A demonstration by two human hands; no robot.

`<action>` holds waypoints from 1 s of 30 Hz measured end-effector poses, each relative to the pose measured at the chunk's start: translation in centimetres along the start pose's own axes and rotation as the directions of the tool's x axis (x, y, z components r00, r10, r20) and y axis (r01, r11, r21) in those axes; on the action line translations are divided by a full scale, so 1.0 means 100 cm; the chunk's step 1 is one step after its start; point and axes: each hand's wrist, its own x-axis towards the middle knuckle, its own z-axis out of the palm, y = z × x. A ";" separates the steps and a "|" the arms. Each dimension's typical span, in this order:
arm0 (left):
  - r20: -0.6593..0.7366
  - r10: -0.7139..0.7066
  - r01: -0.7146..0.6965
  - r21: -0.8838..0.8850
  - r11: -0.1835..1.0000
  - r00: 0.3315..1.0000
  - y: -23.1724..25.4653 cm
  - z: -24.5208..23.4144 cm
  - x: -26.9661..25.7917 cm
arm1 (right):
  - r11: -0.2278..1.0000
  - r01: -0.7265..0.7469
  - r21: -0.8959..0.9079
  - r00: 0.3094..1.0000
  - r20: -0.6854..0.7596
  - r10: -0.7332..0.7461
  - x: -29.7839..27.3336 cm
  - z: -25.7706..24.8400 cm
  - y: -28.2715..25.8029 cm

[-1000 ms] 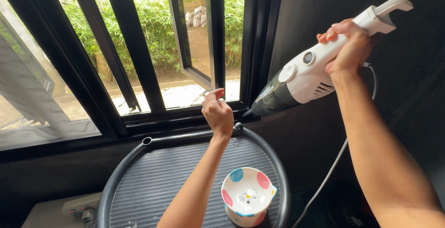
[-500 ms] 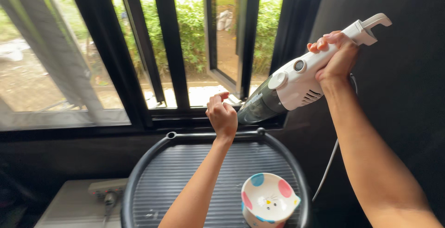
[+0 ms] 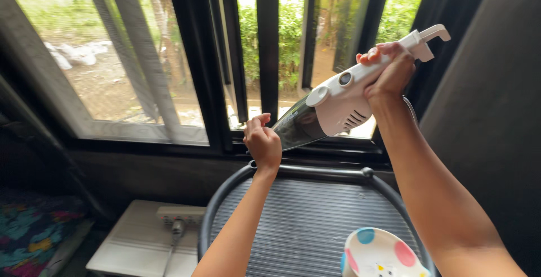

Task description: The person uses a handheld vacuum cleaner to clean the window frame and screen. Afterward, they return to a desk and assemble the vacuum by attaching a floor nozzle and a metal extension tube to the main body.

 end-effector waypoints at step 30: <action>0.011 -0.003 0.003 -0.043 0.999 1.000 -0.032 -0.030 0.027 | 0.983 0.184 -0.028 0.979 0.097 -0.180 -0.017 0.036 0.037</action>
